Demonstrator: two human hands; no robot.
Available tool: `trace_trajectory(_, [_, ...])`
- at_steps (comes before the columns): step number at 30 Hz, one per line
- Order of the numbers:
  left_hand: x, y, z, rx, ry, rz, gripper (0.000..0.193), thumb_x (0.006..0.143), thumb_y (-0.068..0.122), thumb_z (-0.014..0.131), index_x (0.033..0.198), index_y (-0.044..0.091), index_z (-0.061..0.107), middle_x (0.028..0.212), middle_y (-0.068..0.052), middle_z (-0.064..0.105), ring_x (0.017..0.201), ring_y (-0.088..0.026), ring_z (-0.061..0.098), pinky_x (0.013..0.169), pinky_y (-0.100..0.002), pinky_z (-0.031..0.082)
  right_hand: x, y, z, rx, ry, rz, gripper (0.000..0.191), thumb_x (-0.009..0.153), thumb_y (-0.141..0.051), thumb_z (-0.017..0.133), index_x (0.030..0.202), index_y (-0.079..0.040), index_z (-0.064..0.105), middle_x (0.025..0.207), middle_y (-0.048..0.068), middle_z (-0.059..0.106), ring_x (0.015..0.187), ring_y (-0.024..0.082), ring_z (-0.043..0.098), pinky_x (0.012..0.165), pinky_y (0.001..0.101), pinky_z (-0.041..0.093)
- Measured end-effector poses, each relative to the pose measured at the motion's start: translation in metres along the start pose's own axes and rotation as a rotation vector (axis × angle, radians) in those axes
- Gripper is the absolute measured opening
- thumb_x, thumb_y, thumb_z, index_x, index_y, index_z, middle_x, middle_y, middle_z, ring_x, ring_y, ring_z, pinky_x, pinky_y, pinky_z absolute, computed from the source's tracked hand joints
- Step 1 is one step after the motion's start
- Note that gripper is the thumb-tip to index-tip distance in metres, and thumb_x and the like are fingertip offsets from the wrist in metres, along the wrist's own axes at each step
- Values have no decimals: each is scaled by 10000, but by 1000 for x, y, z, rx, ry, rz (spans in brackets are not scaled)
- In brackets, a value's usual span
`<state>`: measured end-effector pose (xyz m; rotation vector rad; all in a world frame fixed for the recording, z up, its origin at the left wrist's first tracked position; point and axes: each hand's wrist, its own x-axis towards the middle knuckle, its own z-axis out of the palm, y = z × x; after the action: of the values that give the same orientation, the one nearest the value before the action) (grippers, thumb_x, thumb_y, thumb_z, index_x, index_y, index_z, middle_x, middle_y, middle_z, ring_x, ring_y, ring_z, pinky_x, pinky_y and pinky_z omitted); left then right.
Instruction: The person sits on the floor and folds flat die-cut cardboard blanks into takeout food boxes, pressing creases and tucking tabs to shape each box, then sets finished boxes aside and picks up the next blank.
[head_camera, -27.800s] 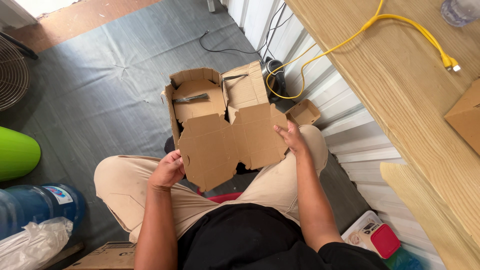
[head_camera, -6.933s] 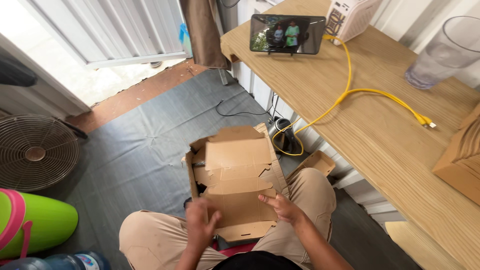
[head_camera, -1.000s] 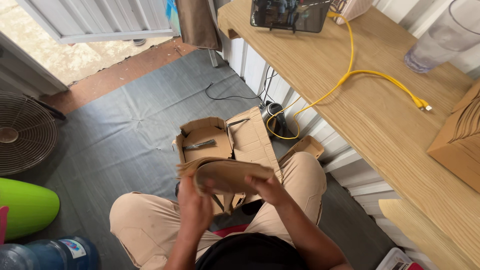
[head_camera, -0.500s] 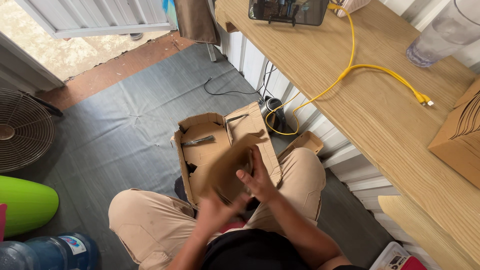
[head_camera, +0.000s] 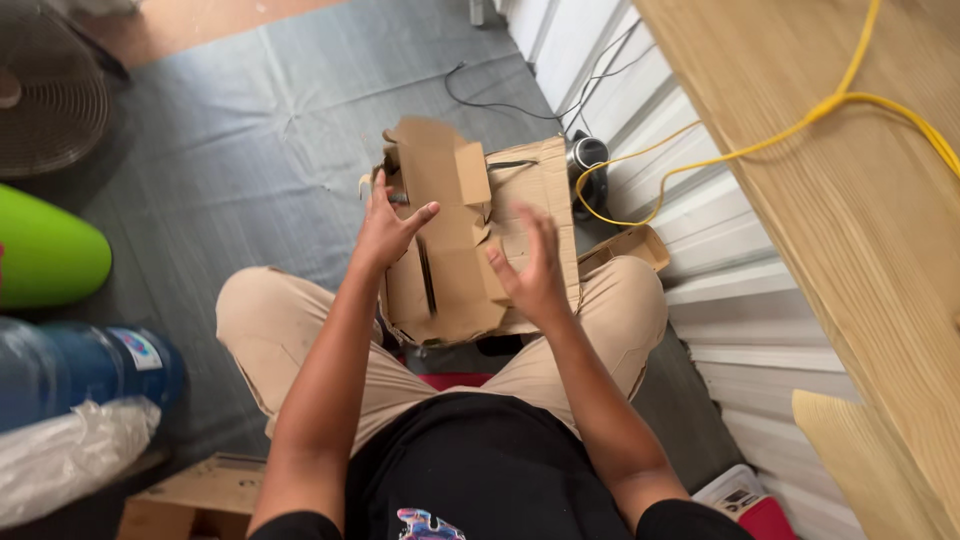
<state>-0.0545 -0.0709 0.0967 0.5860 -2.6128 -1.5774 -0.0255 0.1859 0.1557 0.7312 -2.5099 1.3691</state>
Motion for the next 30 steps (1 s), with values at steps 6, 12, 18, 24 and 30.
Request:
trace_trajectory(6, [-26,-95,34,11,-110,-93,717,875,464,758,1404,40,523,1219,-160,704,1134,-296,672,963,-409,524,-58,28,72,-90,-456,203,553,868,-380,761,1274,-31,622,1117,145,675,1073,308,647,967,430,498])
trace_trajectory(12, [-44,-94,42,-191,36,-101,309,968,185,636,1237,35,636,1023,-96,761,862,-188,768,736,-326,591,-53,54,146,-77,-601,367,535,916,-459,685,1215,-21,619,1118,170,675,1027,308,668,880,426,537])
trace_trajectory(18, [-42,-83,37,-337,222,-52,176,1004,129,609,1123,10,659,932,-74,757,773,-132,756,664,-289,590,-23,62,185,-162,-755,655,648,897,-578,616,1266,-49,553,1176,203,692,1085,351,681,915,455,532])
trace_trajectory(24, [-46,-89,47,-341,231,10,165,1017,135,617,1099,4,673,914,-63,747,760,-114,732,693,-275,593,-19,59,204,-418,-823,665,800,756,-637,718,1264,-56,510,1279,200,619,1192,368,613,987,541,471])
trace_trajectory(30, [-41,-84,48,-351,214,-21,157,1018,144,619,1080,11,676,869,-50,735,716,-106,708,672,-269,570,-14,59,216,-442,-743,660,675,894,-628,549,1278,-72,537,1252,209,655,1177,364,638,1017,611,411])
